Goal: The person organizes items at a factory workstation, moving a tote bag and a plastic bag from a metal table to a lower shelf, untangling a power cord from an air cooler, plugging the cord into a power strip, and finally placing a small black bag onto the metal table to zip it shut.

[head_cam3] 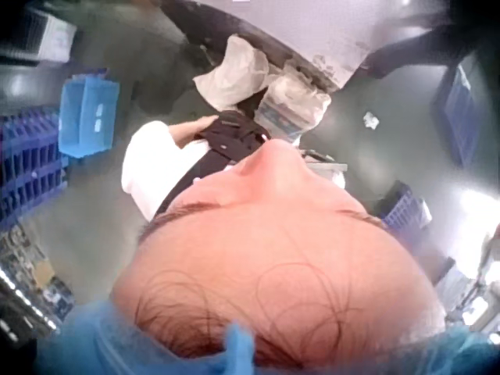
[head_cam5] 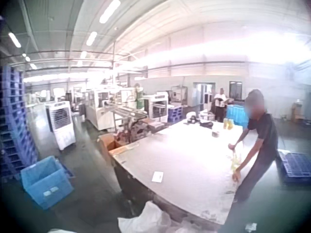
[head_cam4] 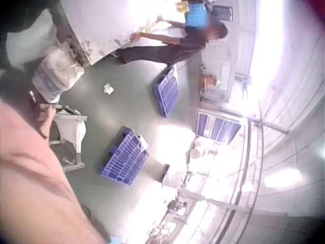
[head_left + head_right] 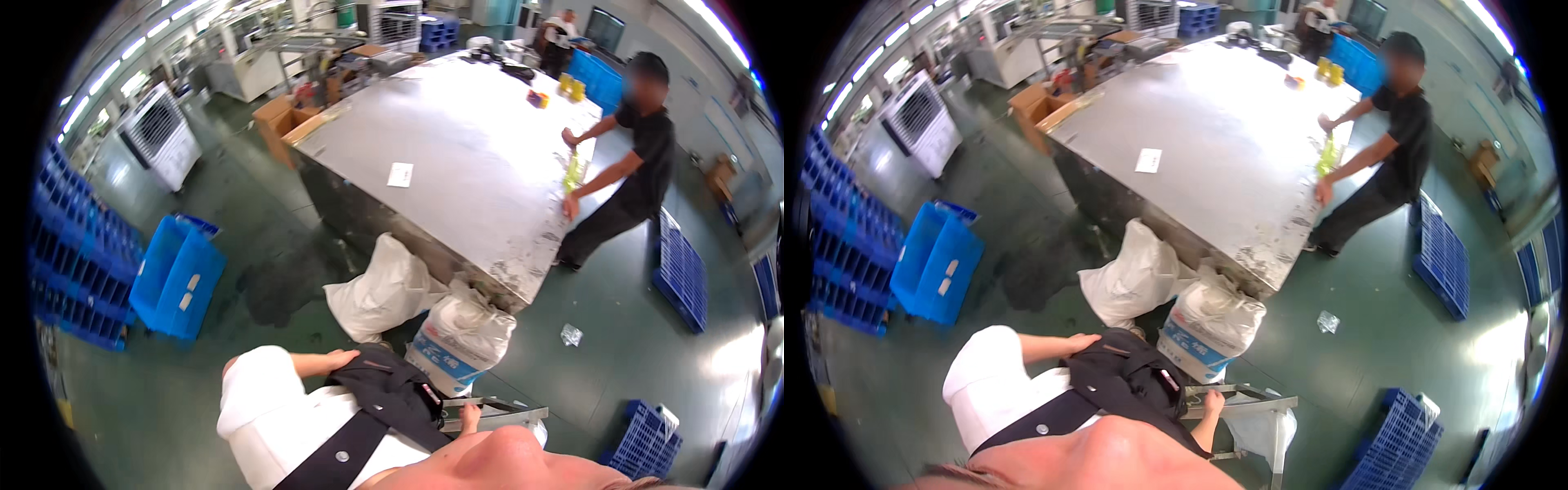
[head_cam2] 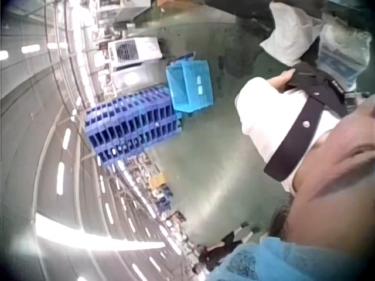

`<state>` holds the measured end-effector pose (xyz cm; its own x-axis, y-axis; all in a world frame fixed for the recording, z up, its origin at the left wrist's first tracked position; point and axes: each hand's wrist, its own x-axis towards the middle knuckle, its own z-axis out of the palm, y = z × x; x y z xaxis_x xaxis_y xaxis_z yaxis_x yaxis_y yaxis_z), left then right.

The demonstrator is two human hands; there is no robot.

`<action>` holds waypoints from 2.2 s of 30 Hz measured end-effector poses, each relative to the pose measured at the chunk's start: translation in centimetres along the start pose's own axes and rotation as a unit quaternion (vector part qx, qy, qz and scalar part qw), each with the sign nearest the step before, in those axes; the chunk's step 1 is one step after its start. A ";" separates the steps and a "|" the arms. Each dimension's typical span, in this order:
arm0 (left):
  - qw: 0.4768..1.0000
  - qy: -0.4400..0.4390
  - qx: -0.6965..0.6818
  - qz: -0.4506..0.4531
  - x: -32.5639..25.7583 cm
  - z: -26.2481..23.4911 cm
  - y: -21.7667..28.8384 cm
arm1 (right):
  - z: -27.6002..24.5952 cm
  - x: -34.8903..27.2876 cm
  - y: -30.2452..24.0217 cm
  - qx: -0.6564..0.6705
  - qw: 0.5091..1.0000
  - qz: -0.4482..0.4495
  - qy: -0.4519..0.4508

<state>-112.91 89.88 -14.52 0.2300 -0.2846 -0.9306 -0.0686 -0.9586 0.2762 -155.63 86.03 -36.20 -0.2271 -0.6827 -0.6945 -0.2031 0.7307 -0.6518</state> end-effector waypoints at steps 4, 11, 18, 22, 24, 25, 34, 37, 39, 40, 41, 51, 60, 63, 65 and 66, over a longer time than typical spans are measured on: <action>0.985 -0.058 0.127 0.100 0.2 -2.9 -1.0 | 4.1 -5.9 -5.4 0.162 0.983 0.064 -0.055; 0.866 0.000 0.264 0.425 3.1 -0.3 6.6 | 6.1 -7.2 -9.2 0.126 0.978 0.138 -0.094; 0.877 0.095 0.110 0.459 5.3 -1.4 13.4 | 10.0 -3.5 -15.4 0.149 0.978 0.129 -0.066; 0.895 0.043 0.140 0.421 5.7 -2.4 12.6 | 13.4 -5.1 -18.2 0.130 0.975 0.075 -0.165; 0.886 -0.007 0.142 0.441 5.7 -3.1 12.6 | 13.3 -5.5 -18.4 0.110 0.978 0.078 -0.160; 0.887 0.007 0.139 0.441 5.5 -3.3 11.9 | 12.3 -6.4 -17.5 0.109 0.981 0.073 -0.142; 0.742 -0.161 0.367 0.537 0.4 0.6 8.3 | -4.4 -10.8 8.9 -0.022 0.953 0.290 0.084; 0.722 -0.180 0.385 0.546 1.5 0.4 8.0 | -3.9 -19.0 6.6 -0.010 0.964 0.244 0.107; 0.691 -0.166 0.418 0.565 -0.2 -0.1 9.9 | -1.2 -22.7 0.1 0.042 0.956 0.260 0.132; 0.675 -0.195 0.402 0.587 -0.1 -0.2 10.0 | -0.6 -22.6 1.3 0.064 0.955 0.258 0.134; 0.663 -0.253 0.409 0.573 -0.3 0.7 10.8 | -0.3 -22.9 2.0 0.109 0.952 0.240 0.158; 0.579 -0.469 0.471 0.473 -3.5 -1.2 19.3 | 12.3 -22.0 -4.2 0.110 0.986 0.110 0.068; 0.595 -0.477 0.079 0.642 -15.4 -3.1 29.4 | 13.8 -21.4 -3.6 -0.150 0.984 0.072 0.064; 0.549 -0.408 -0.014 0.729 -18.6 -8.2 32.5 | 13.1 -21.5 -6.4 -0.250 0.966 0.026 0.051; 0.520 -0.354 -0.041 0.776 -22.2 -13.0 33.5 | 12.2 -21.3 -8.5 -0.338 0.941 -0.013 -0.010; 0.506 -0.310 -0.065 0.802 -23.7 -15.0 33.3 | 11.6 -21.3 -9.5 -0.382 0.923 -0.030 -0.040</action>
<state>-106.10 64.67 20.36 -0.3721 -0.6806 0.6311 0.3900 0.5024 0.7717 -137.79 93.54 -18.71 -0.1288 -0.6973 -0.7051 -0.8323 0.4626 -0.3054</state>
